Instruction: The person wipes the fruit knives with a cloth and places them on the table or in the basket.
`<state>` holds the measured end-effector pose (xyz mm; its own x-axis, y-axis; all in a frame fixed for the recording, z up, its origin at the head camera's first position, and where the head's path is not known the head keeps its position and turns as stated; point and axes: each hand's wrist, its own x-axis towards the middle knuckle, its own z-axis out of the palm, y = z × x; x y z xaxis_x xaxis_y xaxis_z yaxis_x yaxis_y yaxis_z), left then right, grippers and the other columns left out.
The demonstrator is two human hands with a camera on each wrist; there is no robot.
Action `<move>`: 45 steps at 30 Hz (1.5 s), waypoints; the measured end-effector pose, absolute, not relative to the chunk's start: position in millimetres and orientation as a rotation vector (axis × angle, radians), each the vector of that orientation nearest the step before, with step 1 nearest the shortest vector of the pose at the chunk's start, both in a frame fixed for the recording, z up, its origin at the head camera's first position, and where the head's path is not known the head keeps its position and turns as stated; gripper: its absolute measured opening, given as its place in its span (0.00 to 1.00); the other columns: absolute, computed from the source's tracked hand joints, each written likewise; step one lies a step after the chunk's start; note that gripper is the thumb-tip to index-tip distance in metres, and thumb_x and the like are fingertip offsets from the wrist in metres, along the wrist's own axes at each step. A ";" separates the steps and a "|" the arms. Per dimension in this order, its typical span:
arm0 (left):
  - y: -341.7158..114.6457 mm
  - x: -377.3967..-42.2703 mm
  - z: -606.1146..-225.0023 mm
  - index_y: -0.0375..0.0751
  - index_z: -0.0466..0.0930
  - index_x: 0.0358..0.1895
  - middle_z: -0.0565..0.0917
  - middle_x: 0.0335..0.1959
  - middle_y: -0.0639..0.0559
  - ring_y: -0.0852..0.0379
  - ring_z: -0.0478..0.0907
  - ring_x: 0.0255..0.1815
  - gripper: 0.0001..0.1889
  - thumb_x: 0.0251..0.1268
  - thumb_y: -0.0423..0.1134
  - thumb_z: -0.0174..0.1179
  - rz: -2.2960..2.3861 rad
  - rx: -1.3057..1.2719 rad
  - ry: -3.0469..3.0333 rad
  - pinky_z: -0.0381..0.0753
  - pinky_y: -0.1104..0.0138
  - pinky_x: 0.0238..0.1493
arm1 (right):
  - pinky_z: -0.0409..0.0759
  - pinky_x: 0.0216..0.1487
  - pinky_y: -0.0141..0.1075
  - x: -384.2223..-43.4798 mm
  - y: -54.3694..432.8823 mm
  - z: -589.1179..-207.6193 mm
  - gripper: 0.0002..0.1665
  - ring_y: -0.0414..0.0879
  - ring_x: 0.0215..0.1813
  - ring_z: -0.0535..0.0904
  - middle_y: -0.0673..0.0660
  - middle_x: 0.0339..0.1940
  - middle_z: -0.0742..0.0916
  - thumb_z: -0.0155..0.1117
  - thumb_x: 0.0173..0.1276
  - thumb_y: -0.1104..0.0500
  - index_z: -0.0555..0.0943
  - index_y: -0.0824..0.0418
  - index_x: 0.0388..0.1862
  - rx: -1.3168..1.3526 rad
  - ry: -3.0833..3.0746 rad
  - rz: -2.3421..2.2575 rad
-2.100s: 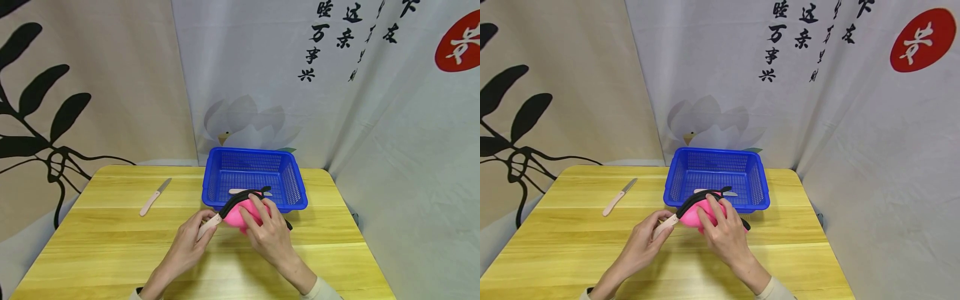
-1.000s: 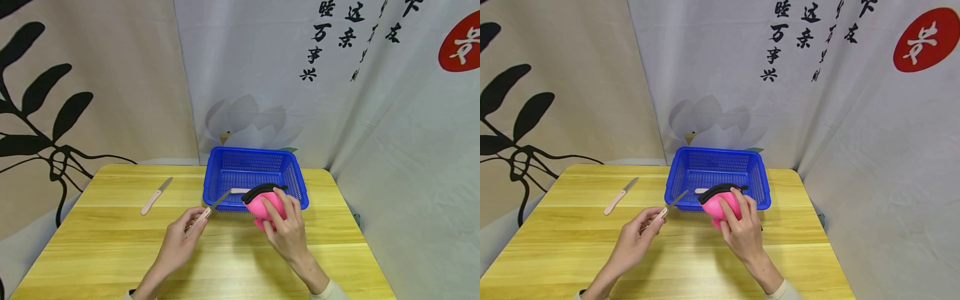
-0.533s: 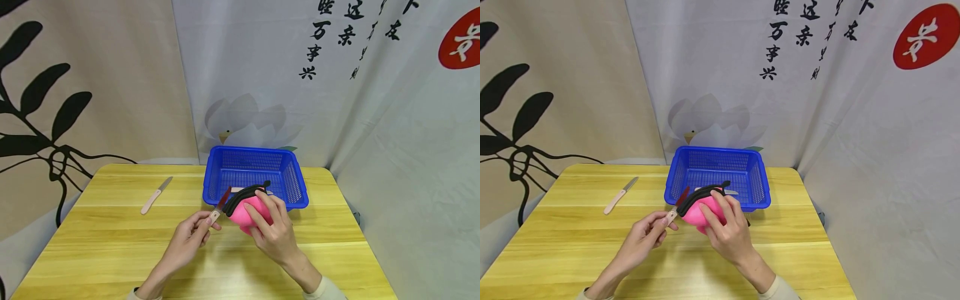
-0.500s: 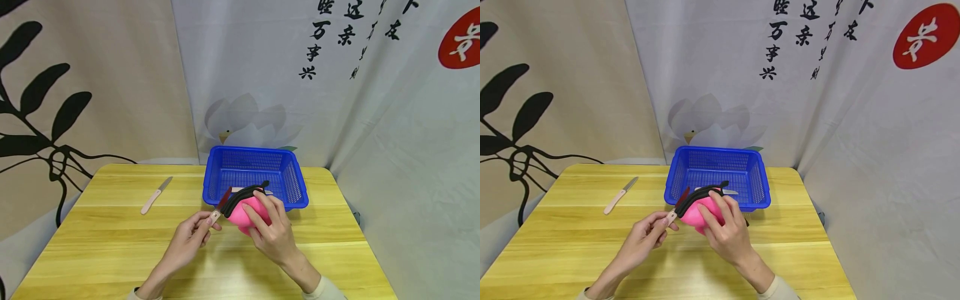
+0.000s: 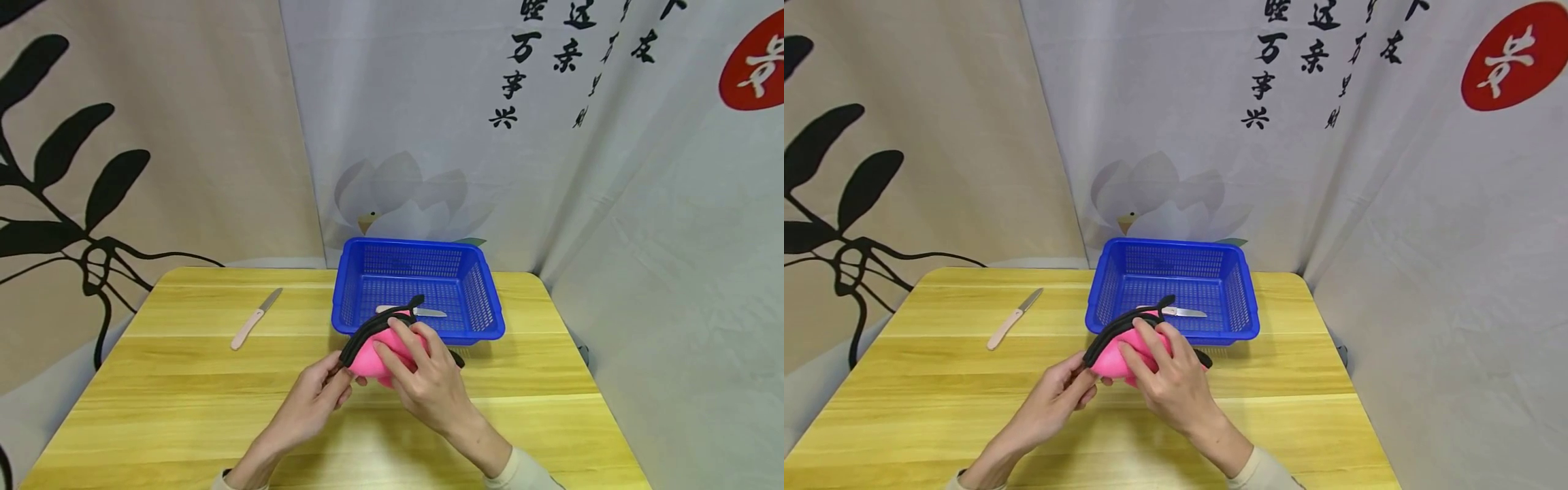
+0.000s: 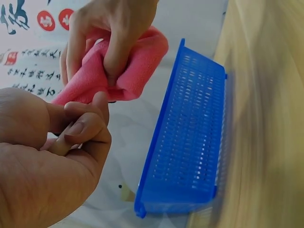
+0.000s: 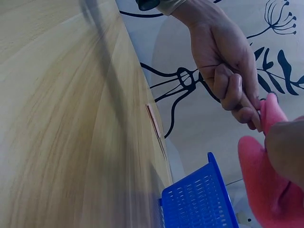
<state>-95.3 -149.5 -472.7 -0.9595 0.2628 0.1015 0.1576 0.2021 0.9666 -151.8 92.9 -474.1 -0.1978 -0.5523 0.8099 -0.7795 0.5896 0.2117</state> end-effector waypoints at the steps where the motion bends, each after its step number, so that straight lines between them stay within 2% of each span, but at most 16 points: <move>1: -149.7 -95.0 -472.9 0.38 0.85 0.54 0.76 0.27 0.52 0.68 0.71 0.26 0.14 0.95 0.39 0.49 1.884 0.417 2.371 0.72 0.70 0.24 | 0.90 0.61 0.49 -150.9 92.9 -474.5 0.26 0.64 0.61 0.82 0.67 0.73 0.86 0.82 0.69 0.50 0.91 0.54 0.64 1.065 -1.907 0.285; 5: -150.1 -94.2 -474.2 0.39 0.85 0.56 0.79 0.30 0.50 0.68 0.71 0.27 0.13 0.95 0.38 0.49 1.882 0.441 2.393 0.73 0.70 0.24 | 0.91 0.61 0.48 -148.9 93.1 -474.7 0.29 0.64 0.63 0.81 0.65 0.73 0.86 0.86 0.63 0.52 0.90 0.53 0.64 1.036 -1.981 0.233; 11: -151.1 -93.7 -476.1 0.39 0.84 0.55 0.78 0.30 0.52 0.69 0.70 0.27 0.13 0.95 0.37 0.49 1.903 0.496 2.426 0.72 0.69 0.23 | 0.90 0.61 0.49 -150.2 93.0 -473.0 0.25 0.65 0.62 0.82 0.65 0.71 0.87 0.82 0.66 0.53 0.91 0.54 0.61 1.022 -1.974 0.241; 18: -152.4 -94.1 -475.7 0.41 0.84 0.53 0.80 0.32 0.52 0.69 0.71 0.28 0.13 0.95 0.37 0.49 1.919 0.510 2.435 0.72 0.70 0.24 | 0.90 0.59 0.49 -151.4 94.4 -473.6 0.28 0.65 0.61 0.83 0.66 0.71 0.87 0.86 0.61 0.53 0.91 0.54 0.60 1.004 -1.979 0.253; 23: -153.7 -93.4 -473.8 0.40 0.85 0.57 0.86 0.40 0.50 0.69 0.72 0.30 0.13 0.95 0.37 0.49 1.912 0.488 2.419 0.74 0.71 0.25 | 0.90 0.57 0.52 -154.4 97.7 -475.3 0.23 0.67 0.60 0.83 0.67 0.70 0.87 0.77 0.64 0.57 0.91 0.55 0.59 0.969 -1.987 0.272; 26: -154.5 -92.7 -472.8 0.41 0.85 0.59 0.85 0.38 0.51 0.69 0.72 0.29 0.13 0.95 0.38 0.50 1.903 0.472 2.412 0.72 0.71 0.24 | 0.91 0.57 0.55 -156.5 100.7 -475.8 0.21 0.68 0.61 0.82 0.68 0.71 0.86 0.71 0.67 0.58 0.91 0.55 0.59 0.947 -2.006 0.281; 29: -155.1 -92.3 -472.8 0.41 0.85 0.59 0.83 0.36 0.52 0.69 0.71 0.29 0.13 0.95 0.38 0.50 1.900 0.474 2.410 0.71 0.71 0.23 | 0.92 0.58 0.57 -158.3 103.6 -475.9 0.21 0.68 0.61 0.82 0.68 0.71 0.86 0.70 0.68 0.58 0.91 0.55 0.59 0.936 -2.014 0.281; 45: -155.5 -91.4 -474.4 0.41 0.86 0.59 0.84 0.38 0.53 0.70 0.69 0.29 0.12 0.95 0.37 0.50 1.903 0.488 2.411 0.68 0.72 0.23 | 0.92 0.50 0.55 -163.3 115.3 -477.9 0.26 0.67 0.59 0.81 0.68 0.70 0.87 0.79 0.60 0.60 0.91 0.55 0.60 0.882 -2.027 0.306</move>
